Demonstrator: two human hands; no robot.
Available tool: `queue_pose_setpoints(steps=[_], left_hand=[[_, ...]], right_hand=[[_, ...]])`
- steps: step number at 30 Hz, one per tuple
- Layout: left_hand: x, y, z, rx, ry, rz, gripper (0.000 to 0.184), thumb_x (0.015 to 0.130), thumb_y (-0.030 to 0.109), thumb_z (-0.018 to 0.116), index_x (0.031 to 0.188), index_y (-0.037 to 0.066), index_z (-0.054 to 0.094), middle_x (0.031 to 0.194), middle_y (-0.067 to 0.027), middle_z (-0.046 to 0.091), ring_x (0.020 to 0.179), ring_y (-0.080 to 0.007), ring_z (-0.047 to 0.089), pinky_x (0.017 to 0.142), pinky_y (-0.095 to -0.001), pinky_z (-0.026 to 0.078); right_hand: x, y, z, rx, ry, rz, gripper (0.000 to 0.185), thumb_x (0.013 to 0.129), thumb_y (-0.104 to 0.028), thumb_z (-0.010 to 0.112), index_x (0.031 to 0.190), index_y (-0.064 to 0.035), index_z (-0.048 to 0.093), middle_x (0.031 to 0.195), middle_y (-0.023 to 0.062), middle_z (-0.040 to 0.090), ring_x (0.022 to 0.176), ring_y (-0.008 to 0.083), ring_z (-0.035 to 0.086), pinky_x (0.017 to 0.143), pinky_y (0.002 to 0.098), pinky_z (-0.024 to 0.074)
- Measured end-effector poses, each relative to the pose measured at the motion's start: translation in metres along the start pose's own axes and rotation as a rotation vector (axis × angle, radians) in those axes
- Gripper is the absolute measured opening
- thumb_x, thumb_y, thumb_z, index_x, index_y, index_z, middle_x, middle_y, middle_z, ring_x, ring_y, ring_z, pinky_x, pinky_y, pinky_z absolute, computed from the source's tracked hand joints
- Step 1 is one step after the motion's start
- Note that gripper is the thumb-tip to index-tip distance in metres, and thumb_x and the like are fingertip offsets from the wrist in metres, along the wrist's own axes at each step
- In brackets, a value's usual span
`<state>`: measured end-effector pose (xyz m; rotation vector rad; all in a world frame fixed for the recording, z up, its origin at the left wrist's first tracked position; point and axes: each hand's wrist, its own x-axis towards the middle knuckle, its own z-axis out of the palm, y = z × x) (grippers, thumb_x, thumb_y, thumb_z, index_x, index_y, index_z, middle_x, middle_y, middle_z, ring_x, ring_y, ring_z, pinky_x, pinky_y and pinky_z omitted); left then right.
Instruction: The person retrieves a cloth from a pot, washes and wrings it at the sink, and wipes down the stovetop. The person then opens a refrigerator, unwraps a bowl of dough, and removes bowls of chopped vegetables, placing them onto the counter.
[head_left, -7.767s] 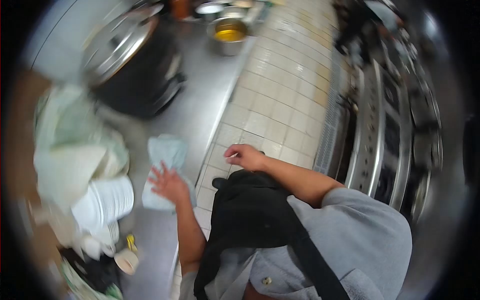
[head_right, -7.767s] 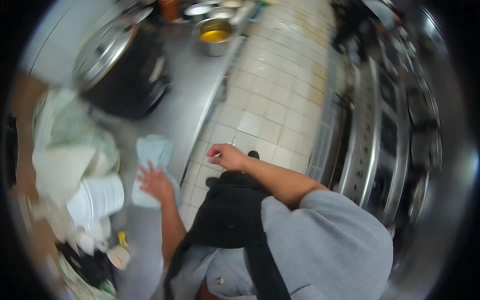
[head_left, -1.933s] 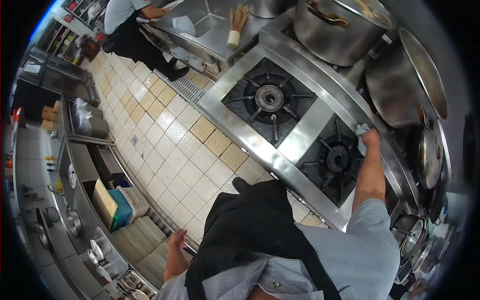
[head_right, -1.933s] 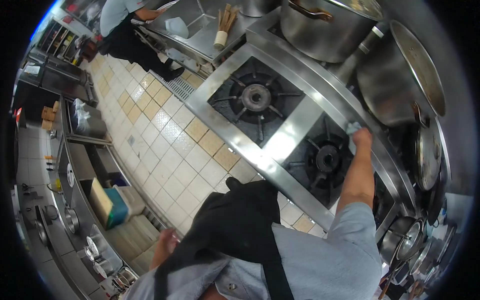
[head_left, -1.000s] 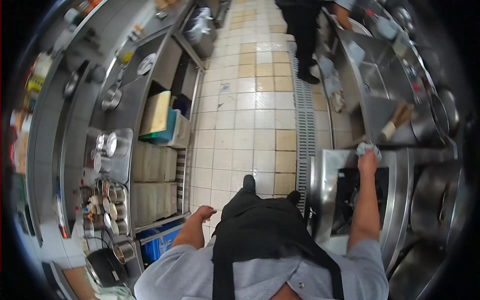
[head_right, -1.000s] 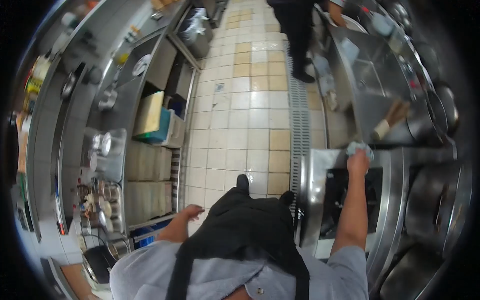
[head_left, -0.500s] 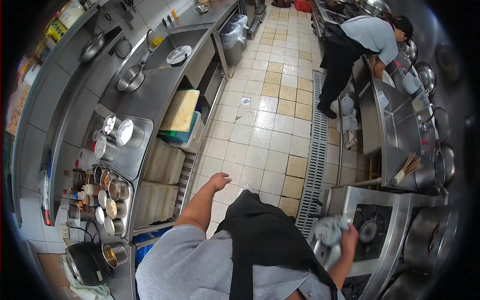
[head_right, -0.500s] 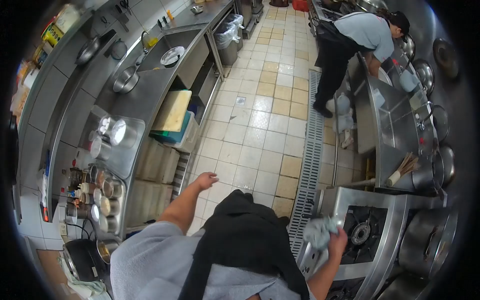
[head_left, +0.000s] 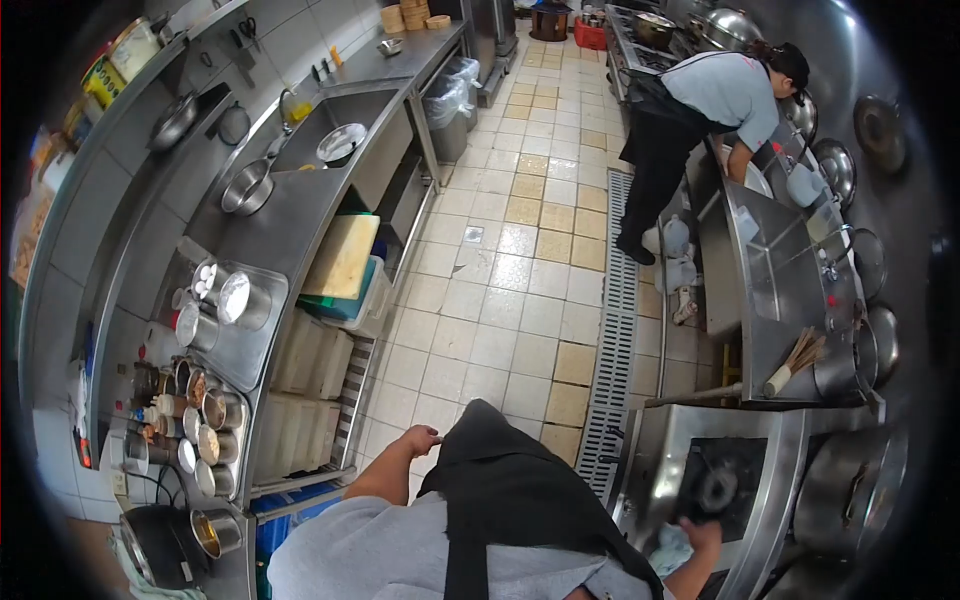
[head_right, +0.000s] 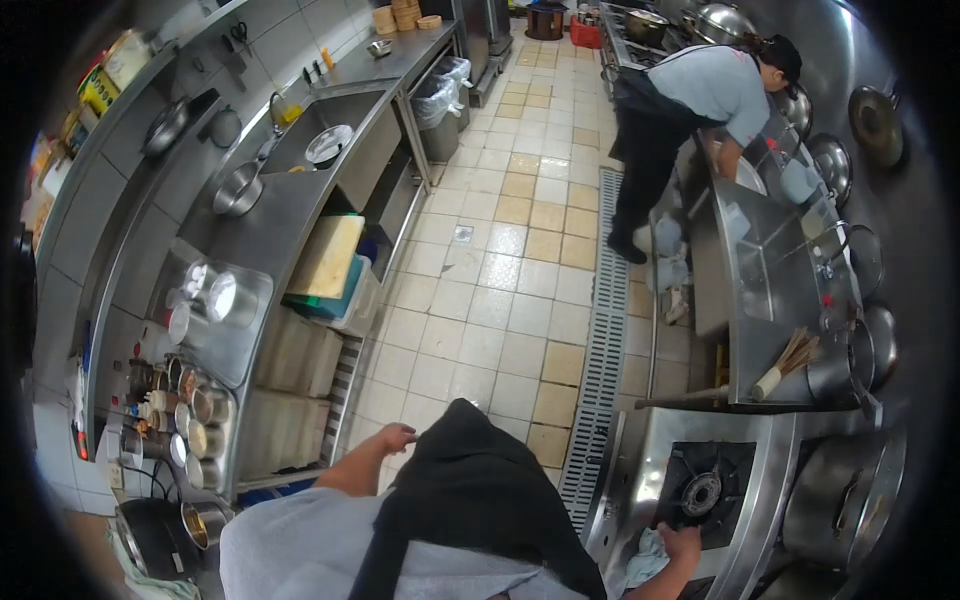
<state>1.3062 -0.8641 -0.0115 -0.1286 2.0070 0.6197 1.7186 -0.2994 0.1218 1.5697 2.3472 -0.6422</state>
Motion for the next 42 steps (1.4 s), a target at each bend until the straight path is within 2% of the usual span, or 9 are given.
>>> queue_pose_setpoints(steps=[8,16,26,35,37,38,39,40,42], left_hand=[[0.058,0.025,-0.039,-0.180,0.098,0.046,0.049,0.084,0.031,0.067,0.123,0.002,0.059,0.102,-0.0149,0.068,0.069,-0.0230,0.068,0.055,-0.0322,0.053],[0.101,0.016,-0.128,-0.398,0.044,-0.139,0.053,0.086,0.036,0.065,0.130,0.008,0.055,0.098,-0.0078,0.067,0.065,-0.0217,0.064,0.056,-0.0375,0.048],[0.202,0.074,-0.286,-0.496,0.120,-0.202,0.050,0.086,0.031,0.064,0.129,0.008,0.053,0.100,-0.0082,0.064,0.065,-0.0203,0.064,0.049,-0.0358,0.046],[0.276,0.228,-0.339,-0.508,0.124,-0.161,0.045,0.087,0.028,0.064,0.127,0.008,0.055,0.103,-0.0071,0.066,0.067,-0.0200,0.065,0.051,-0.0332,0.047],[0.282,0.269,-0.357,-0.535,0.137,-0.148,0.045,0.088,0.028,0.064,0.127,0.008,0.055,0.104,-0.0068,0.066,0.068,-0.0199,0.065,0.052,-0.0329,0.047],[0.286,0.284,-0.367,-0.569,0.154,-0.148,0.045,0.088,0.028,0.064,0.128,0.009,0.055,0.105,-0.0065,0.066,0.070,-0.0199,0.065,0.053,-0.0326,0.047],[0.292,0.291,-0.376,-0.585,0.159,-0.170,0.045,0.088,0.028,0.064,0.128,0.009,0.055,0.105,-0.0065,0.066,0.070,-0.0199,0.065,0.053,-0.0326,0.047],[0.300,0.293,-0.380,-0.648,0.211,-0.116,0.046,0.088,0.027,0.064,0.129,0.009,0.054,0.105,-0.0063,0.066,0.071,-0.0197,0.066,0.054,-0.0324,0.047],[0.305,0.314,-0.390,-0.747,0.287,-0.073,0.046,0.088,0.027,0.064,0.130,0.010,0.053,0.106,-0.0060,0.066,0.073,-0.0196,0.066,0.056,-0.0322,0.047]], right_hand=[[0.090,-0.231,-0.030,0.332,0.131,-0.366,0.049,0.079,-0.028,0.072,0.117,0.0016,0.060,0.102,0.0210,0.067,0.095,0.0316,0.065,0.083,0.0383,0.0502],[0.137,-0.427,0.060,0.513,-0.483,-0.515,0.055,0.083,-0.036,0.071,0.120,0.0030,0.059,0.112,0.0198,0.065,0.102,0.0274,0.064,0.087,0.0359,0.0499],[0.197,-0.294,0.187,0.516,-0.650,0.408,0.041,0.086,-0.029,0.067,0.119,-0.0069,0.058,0.082,0.0081,0.062,0.064,0.0214,0.060,0.049,0.0368,0.0476],[0.283,-0.407,0.120,0.579,-0.601,-0.274,0.023,0.084,-0.025,0.070,0.084,-0.0022,0.070,0.075,0.0087,0.059,0.059,0.0184,0.055,0.052,0.0357,0.0476],[0.381,-0.475,0.147,0.412,-0.689,0.468,0.022,0.082,-0.023,0.071,0.092,-0.0026,0.070,0.084,0.0133,0.063,0.063,0.0227,0.058,0.050,0.0364,0.0466],[0.429,-0.499,0.160,0.466,-0.641,0.430,0.020,0.082,-0.020,0.072,0.093,-0.0046,0.071,0.082,0.0121,0.063,0.062,0.0227,0.058,0.047,0.0387,0.0461],[0.494,-0.510,0.172,-0.029,-0.702,-0.394,0.027,0.084,-0.024,0.066,0.108,-0.0103,0.067,0.091,0.0137,0.069,0.077,0.0260,0.065,0.067,0.0433,0.0531],[0.482,-0.624,0.108,-0.212,-0.656,-0.012,0.030,0.087,-0.034,0.060,0.106,-0.0119,0.067,0.092,0.0142,0.070,0.082,0.0304,0.067,0.072,0.0441,0.0524],[0.567,-0.687,0.111,-0.397,-0.294,-0.705,0.040,0.087,-0.041,0.058,0.095,-0.0033,0.068,0.089,0.0193,0.068,0.077,0.0295,0.066,0.075,0.0412,0.0521]])
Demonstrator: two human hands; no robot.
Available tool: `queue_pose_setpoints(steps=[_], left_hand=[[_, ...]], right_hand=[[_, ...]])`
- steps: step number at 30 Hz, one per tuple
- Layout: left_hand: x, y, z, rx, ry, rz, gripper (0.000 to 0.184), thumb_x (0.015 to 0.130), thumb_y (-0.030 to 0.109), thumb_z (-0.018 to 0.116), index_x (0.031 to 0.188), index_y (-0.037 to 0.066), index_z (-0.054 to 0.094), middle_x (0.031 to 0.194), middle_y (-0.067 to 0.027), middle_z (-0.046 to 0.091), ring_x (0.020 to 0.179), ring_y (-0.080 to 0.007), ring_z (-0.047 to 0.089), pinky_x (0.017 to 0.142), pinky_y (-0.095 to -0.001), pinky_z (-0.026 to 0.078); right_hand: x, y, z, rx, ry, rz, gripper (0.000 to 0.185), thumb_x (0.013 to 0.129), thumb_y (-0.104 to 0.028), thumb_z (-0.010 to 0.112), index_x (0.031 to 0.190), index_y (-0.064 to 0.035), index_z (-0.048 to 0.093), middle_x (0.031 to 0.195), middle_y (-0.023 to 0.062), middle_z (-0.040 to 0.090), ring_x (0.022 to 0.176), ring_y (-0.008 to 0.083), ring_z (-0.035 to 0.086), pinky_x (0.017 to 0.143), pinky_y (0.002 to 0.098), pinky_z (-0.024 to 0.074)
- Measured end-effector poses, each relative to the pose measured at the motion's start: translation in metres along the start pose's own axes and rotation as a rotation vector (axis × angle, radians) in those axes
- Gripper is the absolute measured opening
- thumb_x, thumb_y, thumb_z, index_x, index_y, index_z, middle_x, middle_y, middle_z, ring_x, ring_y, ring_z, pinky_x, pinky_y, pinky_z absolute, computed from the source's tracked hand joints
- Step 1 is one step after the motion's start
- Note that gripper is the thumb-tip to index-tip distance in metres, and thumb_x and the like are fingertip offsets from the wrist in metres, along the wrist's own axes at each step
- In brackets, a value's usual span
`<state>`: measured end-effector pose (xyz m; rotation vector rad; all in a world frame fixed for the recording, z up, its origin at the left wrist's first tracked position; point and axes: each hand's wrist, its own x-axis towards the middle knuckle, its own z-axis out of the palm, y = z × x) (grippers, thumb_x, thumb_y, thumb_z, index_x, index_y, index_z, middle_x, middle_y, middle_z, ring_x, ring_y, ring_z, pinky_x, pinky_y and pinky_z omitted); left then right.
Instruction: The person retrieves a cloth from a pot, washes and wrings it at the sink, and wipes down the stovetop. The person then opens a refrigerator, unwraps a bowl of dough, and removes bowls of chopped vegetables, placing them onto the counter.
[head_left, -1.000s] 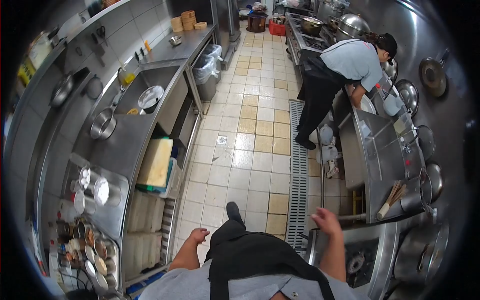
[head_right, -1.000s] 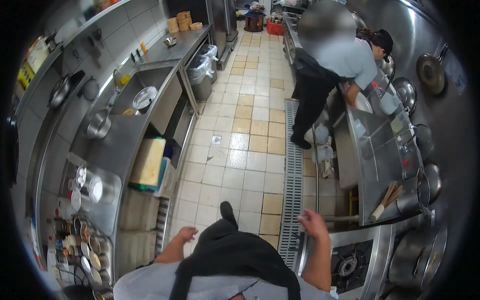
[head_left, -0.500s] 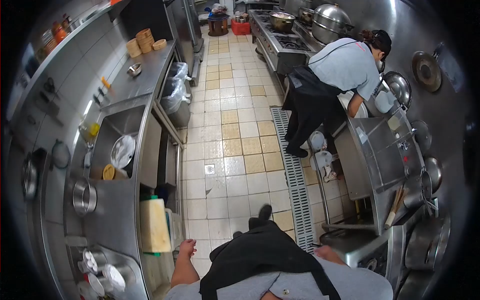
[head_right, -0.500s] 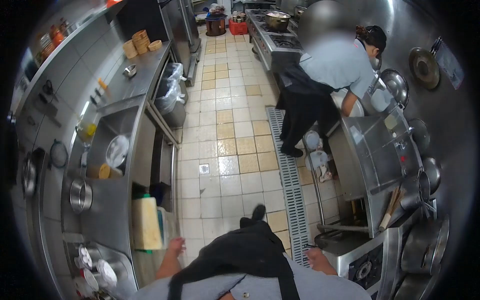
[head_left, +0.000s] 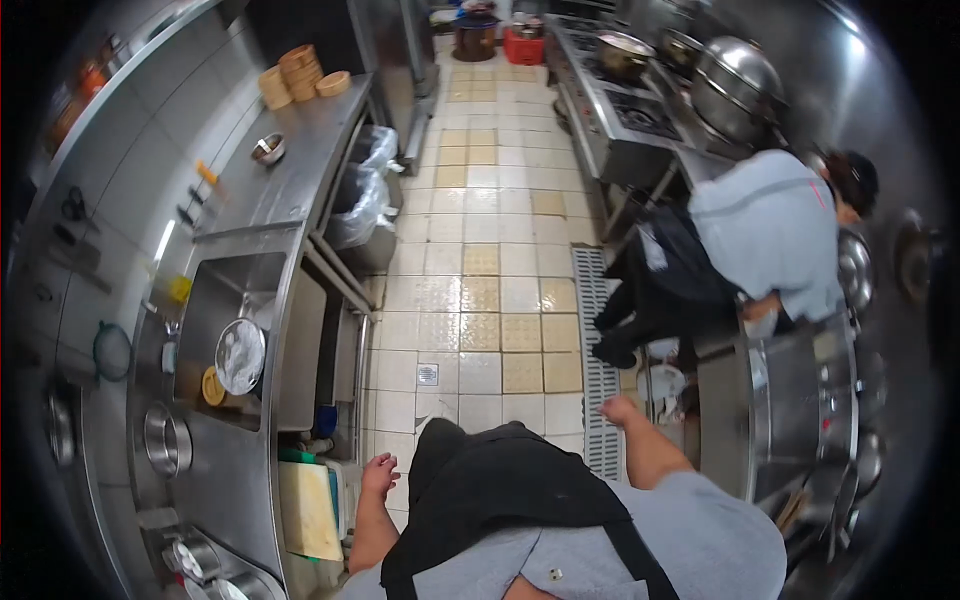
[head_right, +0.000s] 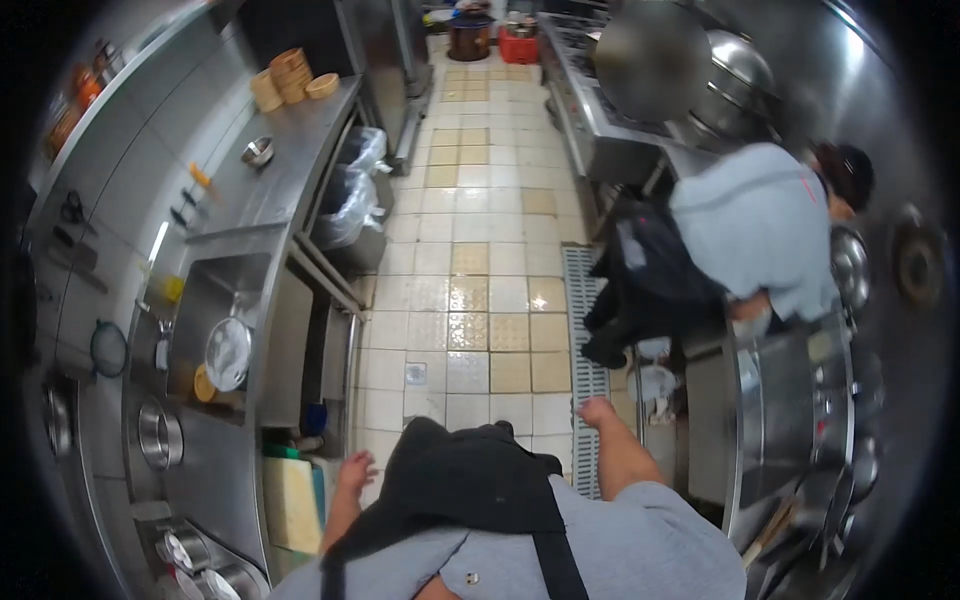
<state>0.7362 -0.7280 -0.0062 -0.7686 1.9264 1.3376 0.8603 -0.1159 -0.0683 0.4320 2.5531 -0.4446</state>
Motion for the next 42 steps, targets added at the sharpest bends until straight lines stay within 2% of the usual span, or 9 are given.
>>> queue_pose_setpoints(steps=[4,9,15,17,19,25,33,35,42], left_hand=[[0.013,0.046,0.005,-0.062,0.037,-0.096,0.046,0.088,0.025,0.064,0.130,0.009,0.052,0.108,-0.0074,0.066,0.074,-0.0194,0.066,0.057,-0.0325,0.047],[0.071,0.125,0.008,-0.147,0.029,-0.046,0.045,0.089,0.024,0.064,0.129,0.008,0.053,0.108,-0.0088,0.066,0.073,-0.0194,0.066,0.056,-0.0320,0.048],[0.180,0.312,-0.010,-0.205,-0.071,0.331,0.046,0.090,0.025,0.062,0.130,0.005,0.053,0.101,-0.0066,0.065,0.079,-0.0168,0.063,0.062,-0.0296,0.048],[0.184,0.402,-0.018,-0.234,-0.071,0.420,0.049,0.089,0.026,0.064,0.131,0.003,0.050,0.100,-0.0051,0.064,0.078,-0.0140,0.062,0.064,-0.0283,0.049],[0.187,0.487,-0.021,-0.377,-0.060,0.426,0.052,0.089,0.026,0.064,0.133,0.004,0.048,0.106,-0.0057,0.063,0.080,-0.0137,0.064,0.065,-0.0274,0.050],[0.248,0.643,-0.020,-0.530,0.042,0.555,0.059,0.092,0.027,0.061,0.141,0.005,0.036,0.123,-0.0097,0.059,0.087,-0.0178,0.066,0.071,-0.0284,0.052],[0.298,0.744,-0.014,-1.047,0.194,0.561,0.060,0.094,0.028,0.057,0.141,0.008,0.027,0.133,-0.0176,0.047,0.101,-0.0347,0.061,0.080,-0.0436,0.052],[0.308,0.758,-0.020,-1.152,0.201,0.569,0.059,0.093,0.033,0.059,0.139,0.010,0.029,0.133,-0.0185,0.046,0.105,-0.0382,0.058,0.085,-0.0472,0.050],[0.386,0.807,-0.074,-1.516,0.169,0.599,0.072,0.087,0.039,0.066,0.141,0.013,0.024,0.135,-0.0169,0.042,0.111,-0.0379,0.055,0.090,-0.0487,0.046]], right_hand=[[0.136,-0.080,-0.131,0.736,0.185,0.108,0.033,0.083,-0.022,0.070,0.108,0.0001,0.065,0.081,0.0062,0.067,0.073,0.0143,0.062,0.061,0.0313,0.0501],[0.213,-0.158,-0.196,0.687,0.196,-0.043,0.037,0.086,-0.023,0.068,0.114,0.0003,0.062,0.082,0.0044,0.065,0.066,0.0130,0.059,0.057,0.0294,0.0493],[0.212,-0.161,-0.163,0.794,-0.304,0.365,0.015,0.085,-0.022,0.068,0.089,-0.0071,0.067,0.063,0.0011,0.056,0.055,0.0121,0.055,0.045,0.0288,0.0415],[0.188,-0.164,-0.182,0.620,-0.290,0.291,0.020,0.086,-0.024,0.065,0.078,-0.0066,0.061,0.066,0.0051,0.059,0.056,0.0175,0.060,0.045,0.0322,0.0467],[0.241,0.012,0.025,-0.271,0.158,-0.537,0.022,0.090,-0.027,0.056,0.079,-0.0091,0.061,0.066,0.0061,0.058,0.057,0.0229,0.060,0.051,0.0436,0.0484],[0.295,0.013,-0.089,0.146,-0.221,-0.138,0.022,0.091,-0.029,0.055,0.080,-0.0104,0.061,0.066,0.0052,0.057,0.058,0.0231,0.059,0.053,0.0445,0.0481],[0.488,0.023,-0.229,-0.148,-0.124,-0.509,0.022,0.091,-0.030,0.054,0.082,-0.0121,0.061,0.065,0.0040,0.055,0.060,0.0232,0.057,0.056,0.0455,0.0478],[0.520,-0.044,-0.361,1.022,-0.421,0.403,0.017,0.091,-0.030,0.056,0.086,-0.0137,0.060,0.064,0.0035,0.053,0.063,0.0246,0.056,0.058,0.0460,0.0480],[0.679,-0.140,-0.516,1.037,0.006,0.304,0.015,0.090,-0.024,0.062,0.100,-0.0127,0.059,0.081,0.0006,0.059,0.066,0.0190,0.060,0.053,0.0356,0.0469]])
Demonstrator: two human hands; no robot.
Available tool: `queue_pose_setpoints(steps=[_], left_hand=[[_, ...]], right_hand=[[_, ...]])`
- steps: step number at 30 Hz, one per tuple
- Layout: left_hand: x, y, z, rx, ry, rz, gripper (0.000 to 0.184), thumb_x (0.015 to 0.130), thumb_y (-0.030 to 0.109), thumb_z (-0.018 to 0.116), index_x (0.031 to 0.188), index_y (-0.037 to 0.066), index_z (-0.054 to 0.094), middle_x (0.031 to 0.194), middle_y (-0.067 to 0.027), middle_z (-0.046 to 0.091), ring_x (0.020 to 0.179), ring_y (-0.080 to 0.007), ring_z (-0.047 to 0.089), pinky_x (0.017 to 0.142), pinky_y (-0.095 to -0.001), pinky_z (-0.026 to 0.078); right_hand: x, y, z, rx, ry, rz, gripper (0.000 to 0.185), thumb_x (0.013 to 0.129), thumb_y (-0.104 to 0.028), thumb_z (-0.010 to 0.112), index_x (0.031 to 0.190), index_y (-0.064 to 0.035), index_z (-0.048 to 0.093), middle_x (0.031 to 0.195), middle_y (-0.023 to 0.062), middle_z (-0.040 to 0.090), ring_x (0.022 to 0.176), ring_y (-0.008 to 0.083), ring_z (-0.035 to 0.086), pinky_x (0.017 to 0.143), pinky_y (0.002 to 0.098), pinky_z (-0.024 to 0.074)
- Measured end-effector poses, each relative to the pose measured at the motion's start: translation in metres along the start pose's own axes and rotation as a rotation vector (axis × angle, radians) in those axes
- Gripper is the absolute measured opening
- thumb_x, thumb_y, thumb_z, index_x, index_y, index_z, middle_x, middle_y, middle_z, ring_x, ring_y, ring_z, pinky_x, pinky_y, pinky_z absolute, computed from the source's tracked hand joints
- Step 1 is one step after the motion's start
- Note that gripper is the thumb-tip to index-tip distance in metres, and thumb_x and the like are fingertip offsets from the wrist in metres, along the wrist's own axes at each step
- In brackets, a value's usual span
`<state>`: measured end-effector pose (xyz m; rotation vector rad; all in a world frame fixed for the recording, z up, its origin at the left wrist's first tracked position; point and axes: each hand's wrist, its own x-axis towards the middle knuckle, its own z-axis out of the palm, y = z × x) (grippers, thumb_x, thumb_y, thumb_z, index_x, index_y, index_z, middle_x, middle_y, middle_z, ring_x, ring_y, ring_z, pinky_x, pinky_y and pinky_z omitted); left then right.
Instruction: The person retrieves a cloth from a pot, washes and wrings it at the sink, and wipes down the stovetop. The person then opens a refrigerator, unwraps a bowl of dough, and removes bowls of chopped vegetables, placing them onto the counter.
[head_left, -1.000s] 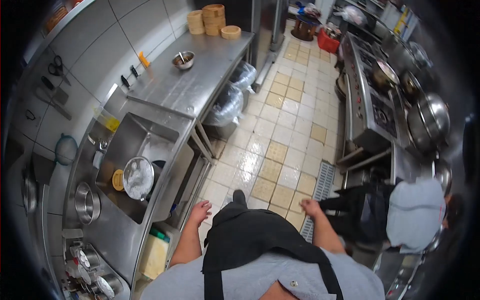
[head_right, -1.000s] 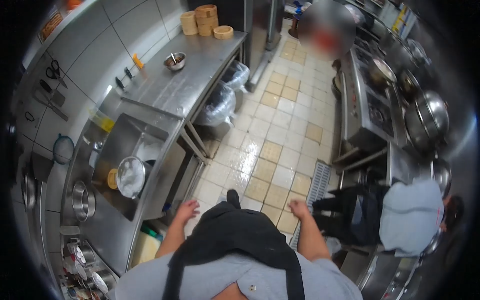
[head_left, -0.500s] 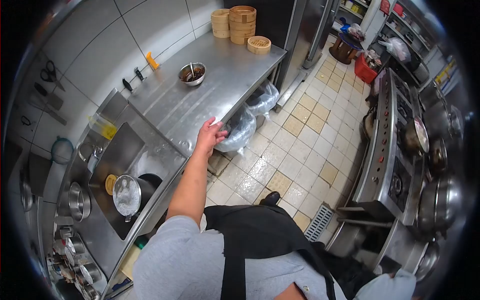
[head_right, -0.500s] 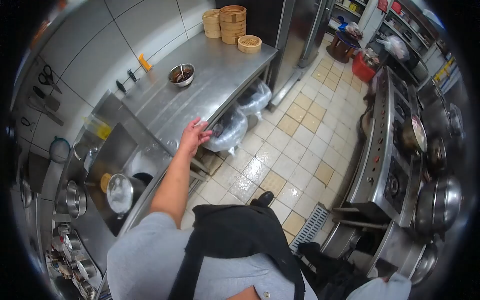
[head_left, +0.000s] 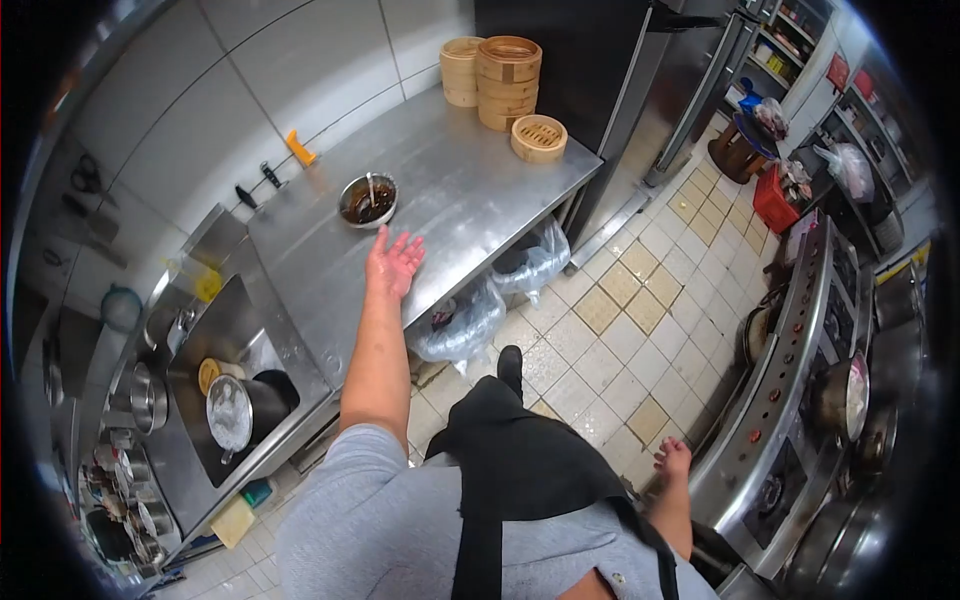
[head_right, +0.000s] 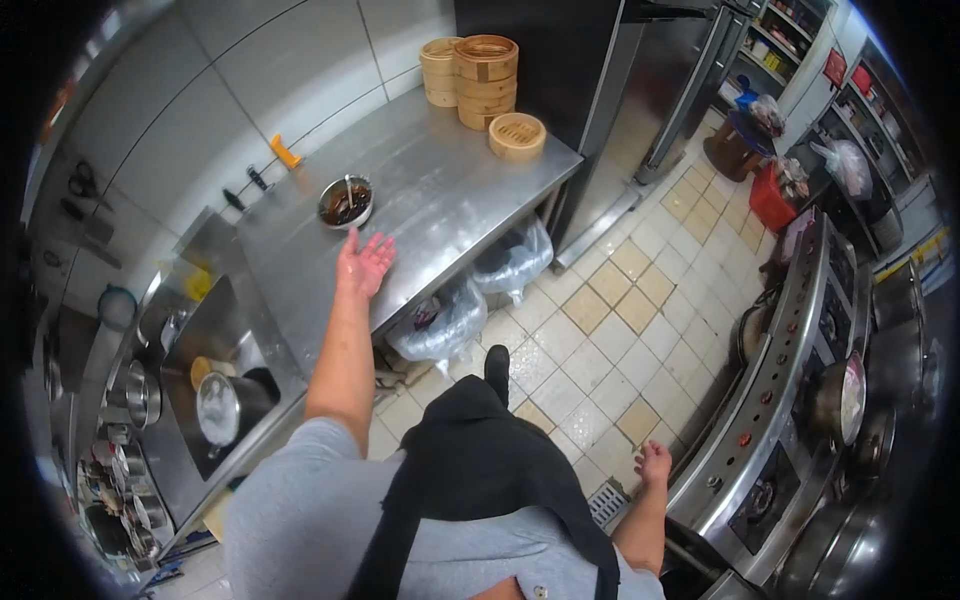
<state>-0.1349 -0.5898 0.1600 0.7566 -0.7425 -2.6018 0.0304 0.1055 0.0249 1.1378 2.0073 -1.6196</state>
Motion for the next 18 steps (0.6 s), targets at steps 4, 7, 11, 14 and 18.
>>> queue_pose_setpoints(steps=[4,7,11,14,18], left_hand=[[0.047,0.003,0.015,-0.107,-0.050,0.145,0.074,0.086,0.042,0.066,0.140,0.011,0.027,0.145,-0.0122,0.033,0.124,-0.0397,0.045,0.099,-0.0532,0.039],[0.081,0.012,0.021,-0.114,-0.033,0.216,0.074,0.086,0.043,0.065,0.141,0.013,0.026,0.150,-0.0082,0.027,0.127,-0.0394,0.042,0.100,-0.0531,0.037],[0.116,0.022,0.054,-0.040,0.289,0.332,0.074,0.088,0.041,0.062,0.145,0.013,0.024,0.151,-0.0081,0.027,0.121,-0.0386,0.049,0.098,-0.0503,0.040],[0.131,0.012,0.106,0.234,0.068,0.338,0.067,0.092,0.036,0.058,0.146,0.010,0.027,0.146,-0.0102,0.037,0.112,-0.0331,0.056,0.093,-0.0446,0.045],[0.119,-0.031,0.239,0.428,-0.322,0.339,0.054,0.094,0.026,0.056,0.140,0.005,0.037,0.135,-0.0120,0.051,0.107,-0.0235,0.060,0.085,-0.0336,0.050]], right_hand=[[0.016,-0.025,0.030,-0.068,-0.053,0.059,0.019,0.089,-0.026,0.063,0.100,-0.0113,0.058,0.080,0.0004,0.059,0.064,0.0205,0.059,0.051,0.0368,0.0459],[0.018,-0.017,0.049,-0.068,-0.130,0.198,0.018,0.091,-0.027,0.060,0.099,-0.0110,0.059,0.079,0.0004,0.058,0.068,0.0230,0.059,0.052,0.0365,0.0452],[0.003,-0.004,0.052,-0.219,-0.154,0.169,0.019,0.092,-0.028,0.058,0.099,-0.0098,0.060,0.079,0.0009,0.059,0.069,0.0227,0.059,0.053,0.0354,0.0451],[0.025,0.009,0.038,-0.319,-0.174,0.142,0.019,0.092,-0.026,0.058,0.099,-0.0090,0.060,0.079,0.0010,0.059,0.069,0.0216,0.059,0.053,0.0348,0.0454],[0.070,0.010,0.011,-0.401,-0.184,0.097,0.019,0.092,-0.025,0.058,0.100,-0.0080,0.060,0.079,0.0012,0.060,0.070,0.0200,0.059,0.053,0.0340,0.0457]])
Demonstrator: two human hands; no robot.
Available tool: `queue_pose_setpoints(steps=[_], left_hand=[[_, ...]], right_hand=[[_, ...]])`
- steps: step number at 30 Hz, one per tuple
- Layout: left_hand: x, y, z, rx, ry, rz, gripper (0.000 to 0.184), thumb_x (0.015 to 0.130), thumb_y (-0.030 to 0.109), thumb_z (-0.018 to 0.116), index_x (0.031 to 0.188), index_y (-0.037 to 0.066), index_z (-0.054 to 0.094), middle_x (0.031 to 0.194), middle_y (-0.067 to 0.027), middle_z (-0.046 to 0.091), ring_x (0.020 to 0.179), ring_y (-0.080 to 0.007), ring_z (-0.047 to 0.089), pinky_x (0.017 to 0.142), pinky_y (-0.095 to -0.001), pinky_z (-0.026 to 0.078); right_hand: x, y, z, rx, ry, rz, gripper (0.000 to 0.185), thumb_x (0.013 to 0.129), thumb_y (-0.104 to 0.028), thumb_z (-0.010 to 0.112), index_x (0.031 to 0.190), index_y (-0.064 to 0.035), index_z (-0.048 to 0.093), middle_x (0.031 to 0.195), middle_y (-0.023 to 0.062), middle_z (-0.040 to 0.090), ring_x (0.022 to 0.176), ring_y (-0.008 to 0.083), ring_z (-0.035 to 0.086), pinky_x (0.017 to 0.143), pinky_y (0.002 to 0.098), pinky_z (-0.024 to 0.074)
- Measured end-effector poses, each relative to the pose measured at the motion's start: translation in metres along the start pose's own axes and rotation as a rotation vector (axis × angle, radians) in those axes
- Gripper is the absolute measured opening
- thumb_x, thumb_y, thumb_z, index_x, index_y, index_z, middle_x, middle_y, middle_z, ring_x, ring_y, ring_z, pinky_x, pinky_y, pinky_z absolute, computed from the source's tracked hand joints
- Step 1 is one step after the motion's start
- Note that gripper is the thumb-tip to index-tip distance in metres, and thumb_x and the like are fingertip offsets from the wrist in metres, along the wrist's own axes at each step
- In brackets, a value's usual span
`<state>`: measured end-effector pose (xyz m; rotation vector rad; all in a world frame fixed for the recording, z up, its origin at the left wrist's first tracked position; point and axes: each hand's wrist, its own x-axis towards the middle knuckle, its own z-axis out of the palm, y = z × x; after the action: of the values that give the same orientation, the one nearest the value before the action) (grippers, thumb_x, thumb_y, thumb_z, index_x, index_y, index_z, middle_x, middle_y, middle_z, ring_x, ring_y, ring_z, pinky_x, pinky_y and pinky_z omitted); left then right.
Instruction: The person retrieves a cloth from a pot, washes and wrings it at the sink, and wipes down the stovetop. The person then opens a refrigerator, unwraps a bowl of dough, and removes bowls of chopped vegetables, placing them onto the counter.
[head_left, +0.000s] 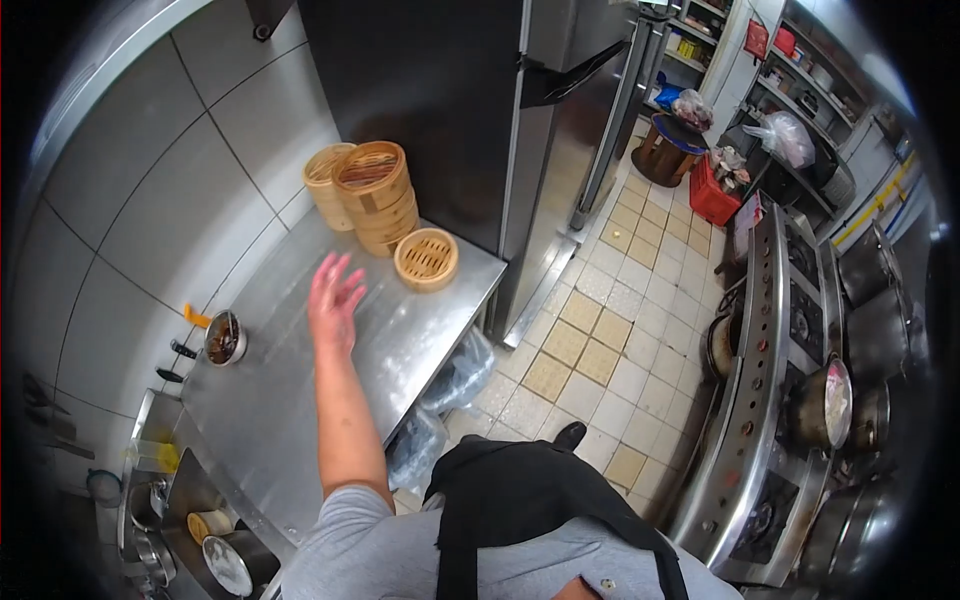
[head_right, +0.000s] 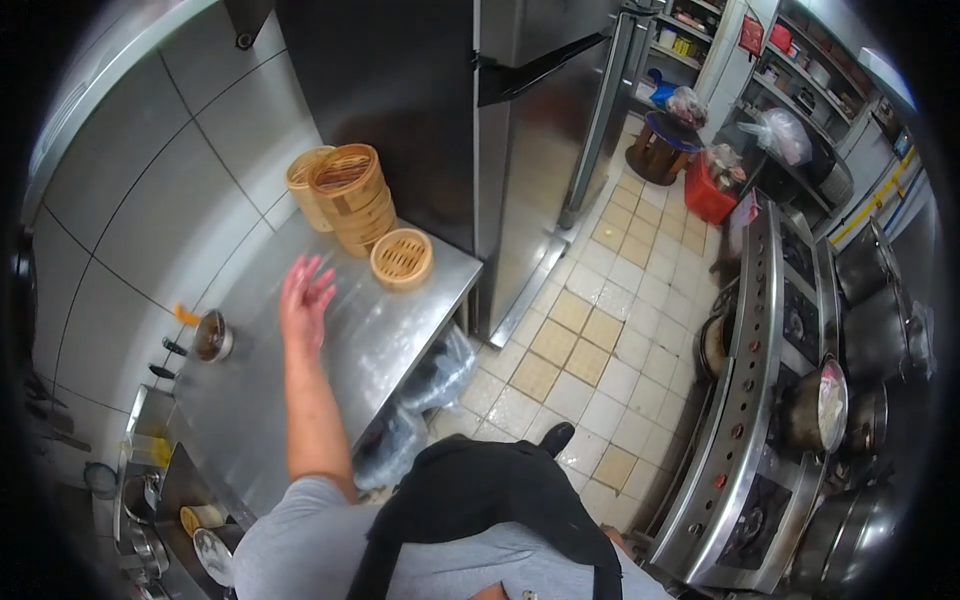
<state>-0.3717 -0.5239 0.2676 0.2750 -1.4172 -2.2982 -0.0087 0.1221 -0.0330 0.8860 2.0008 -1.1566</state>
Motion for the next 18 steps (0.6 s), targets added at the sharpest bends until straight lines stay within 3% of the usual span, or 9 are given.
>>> queue_pose_setpoints(steps=[3,6,9,11,15,16,18], left_hand=[[0.022,0.009,0.109,0.042,-0.274,0.135,0.050,0.094,0.021,0.057,0.138,0.002,0.041,0.133,-0.0124,0.053,0.107,-0.0200,0.060,0.085,-0.0296,0.049],[0.042,0.005,0.204,0.109,-0.388,0.284,0.049,0.091,0.014,0.062,0.135,0.002,0.044,0.130,-0.0127,0.054,0.109,-0.0174,0.058,0.090,-0.0300,0.047],[0.057,-0.024,0.273,0.382,-0.236,0.422,0.054,0.088,0.023,0.068,0.131,0.000,0.046,0.130,-0.0155,0.047,0.105,-0.0194,0.058,0.091,-0.0311,0.047],[0.058,-0.043,0.304,0.606,-0.035,0.485,0.065,0.081,0.034,0.074,0.128,-0.002,0.046,0.128,-0.0180,0.041,0.105,-0.0253,0.055,0.094,-0.0358,0.045],[0.055,-0.075,0.331,0.707,0.235,0.598,0.076,0.074,0.039,0.078,0.127,-0.002,0.041,0.124,-0.0216,0.043,0.114,-0.0326,0.046,0.100,-0.0417,0.037],[0.057,-0.077,0.332,0.715,0.247,0.596,0.076,0.074,0.039,0.078,0.127,-0.002,0.041,0.124,-0.0216,0.043,0.114,-0.0326,0.046,0.100,-0.0417,0.037],[0.058,-0.078,0.332,0.782,0.264,0.613,0.070,0.077,0.034,0.078,0.124,-0.004,0.043,0.120,-0.0161,0.047,0.107,-0.0237,0.051,0.096,-0.0353,0.042]], right_hand=[[0.042,-0.020,-0.038,0.019,-0.006,-0.026,0.019,0.092,-0.024,0.058,0.100,-0.0073,0.061,0.079,0.0013,0.060,0.070,0.0189,0.059,0.053,0.0334,0.0459],[0.095,-0.057,-0.087,0.157,-0.019,-0.041,0.019,0.092,-0.023,0.058,0.101,-0.0065,0.061,0.080,0.0015,0.061,0.070,0.0178,0.059,0.054,0.0327,0.0462],[0.159,-0.111,-0.129,0.353,-0.034,-0.093,0.019,0.091,-0.022,0.058,0.101,-0.0057,0.061,0.080,0.0016,0.061,0.070,0.0166,0.059,0.054,0.0321,0.0464],[0.119,-0.209,-0.153,0.117,0.109,-0.144,0.027,0.088,-0.023,0.063,0.108,-0.0039,0.061,0.084,0.0031,0.064,0.071,0.0145,0.060,0.055,0.0297,0.0468],[0.117,-0.292,-0.192,0.179,0.116,-0.248,0.023,0.088,-0.021,0.065,0.106,-0.0069,0.059,0.087,0.0022,0.063,0.079,0.0162,0.062,0.065,0.0346,0.0496],[0.121,-0.304,-0.199,0.176,0.095,-0.272,0.028,0.088,-0.022,0.066,0.110,-0.0065,0.060,0.090,0.0026,0.064,0.079,0.0167,0.063,0.065,0.0349,0.0500],[0.127,-0.329,-0.209,0.163,0.065,-0.297,0.032,0.087,-0.023,0.067,0.114,-0.0061,0.060,0.092,0.0031,0.065,0.078,0.0173,0.063,0.065,0.0352,0.0504]])
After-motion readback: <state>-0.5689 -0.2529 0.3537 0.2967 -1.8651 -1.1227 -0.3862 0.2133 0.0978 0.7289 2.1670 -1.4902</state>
